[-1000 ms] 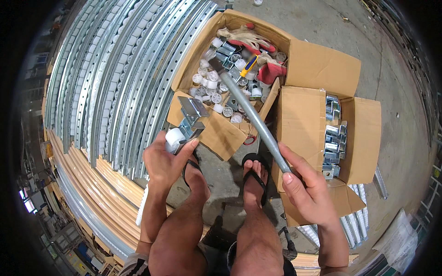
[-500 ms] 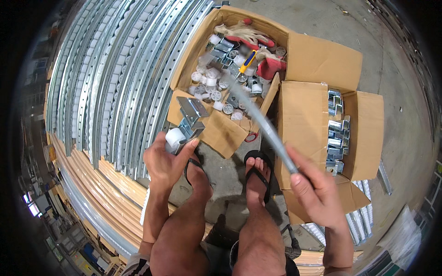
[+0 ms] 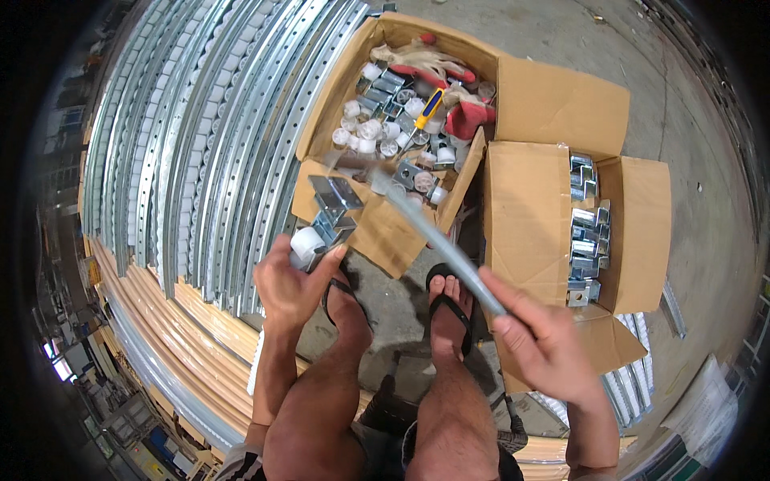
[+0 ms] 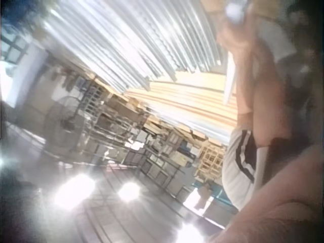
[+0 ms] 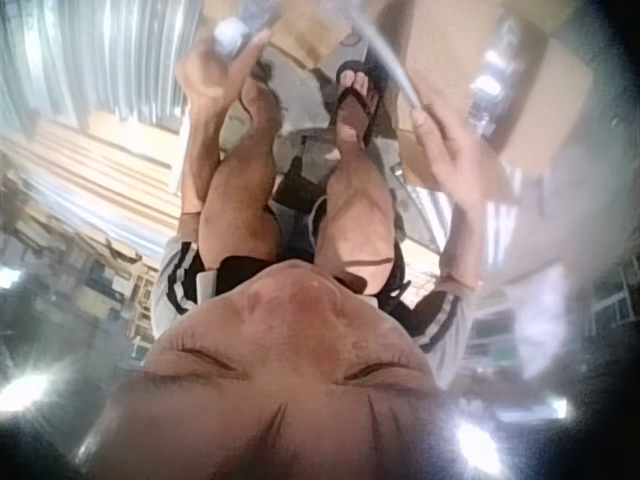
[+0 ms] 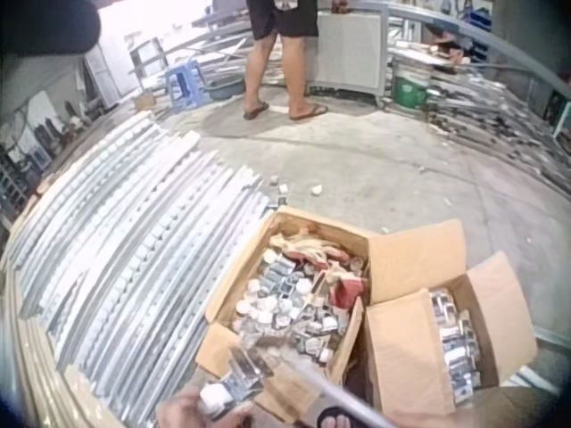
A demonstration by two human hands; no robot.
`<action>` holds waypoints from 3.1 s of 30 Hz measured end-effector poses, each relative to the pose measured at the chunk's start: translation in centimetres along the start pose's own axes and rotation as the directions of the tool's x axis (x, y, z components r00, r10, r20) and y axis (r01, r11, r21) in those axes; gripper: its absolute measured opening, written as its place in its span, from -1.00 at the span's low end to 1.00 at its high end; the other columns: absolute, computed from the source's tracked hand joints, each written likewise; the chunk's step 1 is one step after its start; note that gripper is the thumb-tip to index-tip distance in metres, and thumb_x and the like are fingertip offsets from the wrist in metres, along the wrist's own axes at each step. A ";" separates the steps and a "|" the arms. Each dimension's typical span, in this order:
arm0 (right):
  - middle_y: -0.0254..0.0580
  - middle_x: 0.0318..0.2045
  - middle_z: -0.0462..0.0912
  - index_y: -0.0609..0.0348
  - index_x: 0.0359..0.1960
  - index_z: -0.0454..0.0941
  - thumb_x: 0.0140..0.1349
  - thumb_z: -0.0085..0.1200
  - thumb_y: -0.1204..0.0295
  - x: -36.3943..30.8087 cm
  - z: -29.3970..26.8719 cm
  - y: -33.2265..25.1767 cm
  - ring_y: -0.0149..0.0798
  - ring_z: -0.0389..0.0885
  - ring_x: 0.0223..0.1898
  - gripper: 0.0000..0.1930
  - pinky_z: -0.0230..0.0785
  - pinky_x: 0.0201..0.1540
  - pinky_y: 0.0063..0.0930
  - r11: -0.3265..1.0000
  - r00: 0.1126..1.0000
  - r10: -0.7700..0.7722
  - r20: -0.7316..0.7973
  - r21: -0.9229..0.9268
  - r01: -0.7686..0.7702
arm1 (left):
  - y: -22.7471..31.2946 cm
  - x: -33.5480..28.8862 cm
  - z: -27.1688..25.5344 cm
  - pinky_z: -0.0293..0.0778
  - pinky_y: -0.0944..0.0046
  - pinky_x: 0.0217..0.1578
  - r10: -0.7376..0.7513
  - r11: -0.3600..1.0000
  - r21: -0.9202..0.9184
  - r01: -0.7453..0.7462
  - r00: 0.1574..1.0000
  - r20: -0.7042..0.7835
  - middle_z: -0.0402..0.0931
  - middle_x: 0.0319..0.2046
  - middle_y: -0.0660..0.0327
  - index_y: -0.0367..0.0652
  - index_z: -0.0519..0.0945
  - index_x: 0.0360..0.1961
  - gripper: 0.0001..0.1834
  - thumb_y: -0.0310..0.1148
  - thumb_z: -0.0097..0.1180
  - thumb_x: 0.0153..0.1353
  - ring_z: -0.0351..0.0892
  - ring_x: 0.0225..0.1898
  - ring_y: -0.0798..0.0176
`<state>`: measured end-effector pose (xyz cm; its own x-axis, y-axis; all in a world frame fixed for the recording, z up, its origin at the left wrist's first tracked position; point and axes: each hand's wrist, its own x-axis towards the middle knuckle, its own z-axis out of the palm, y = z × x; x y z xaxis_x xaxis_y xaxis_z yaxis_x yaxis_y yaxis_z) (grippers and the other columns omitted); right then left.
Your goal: The person attaches white plastic caps to the ends of metal rails and then secures metal brackets onto the rails by positioning a metal rod against the bracket and striking it with a hammer.
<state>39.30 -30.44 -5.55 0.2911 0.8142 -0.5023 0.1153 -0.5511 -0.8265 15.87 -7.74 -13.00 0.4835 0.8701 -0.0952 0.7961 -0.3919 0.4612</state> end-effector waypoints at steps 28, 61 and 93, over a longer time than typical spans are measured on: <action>-0.36 -0.51 0.46 0.25 -0.01 0.38 0.46 0.04 0.34 0.5 6.7 2.7 -0.51 0.42 -0.52 -0.75 0.28 -0.46 -0.59 0.835 0.989 0.051 -0.142 0.549 0.036 | -7.8 7.5 -1.3 0.57 0.33 -0.33 0.128 0.646 -0.512 0.567 0.581 0.804 0.64 -0.36 0.16 -0.26 0.60 -0.06 -0.35 0.20 0.25 0.23 0.64 -0.36 0.34; 0.08 -0.58 0.54 0.26 -0.47 0.48 0.40 0.06 0.02 6.9 10.7 3.0 0.18 0.58 -0.53 -0.50 0.43 -0.45 -0.10 0.843 0.893 -0.431 0.130 -0.295 0.450 | -10.9 10.1 -0.2 0.69 0.13 -0.66 0.272 0.266 -0.418 0.869 0.349 0.897 0.66 -0.40 0.00 -0.33 0.62 -0.11 -0.22 0.34 -0.05 0.33 0.71 -0.60 0.00; 0.11 -0.54 0.55 0.26 -0.17 0.46 0.50 -0.02 0.22 5.2 7.2 -1.4 0.16 0.59 -0.51 -0.71 0.39 -0.41 -0.12 0.902 0.937 -0.193 -0.290 -0.429 0.053 | -3.7 6.4 -1.5 0.46 0.07 -0.36 -0.003 0.961 -0.216 0.171 0.789 0.614 0.55 -0.63 0.05 -0.26 0.71 -0.43 -0.08 0.59 0.16 -0.04 0.62 -0.48 0.05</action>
<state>33.84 -24.18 -8.82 0.5264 0.8166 -0.2370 0.5266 -0.5320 -0.6631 15.48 -0.27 -14.03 0.6031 0.5044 -0.6180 0.7693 -0.1628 0.6178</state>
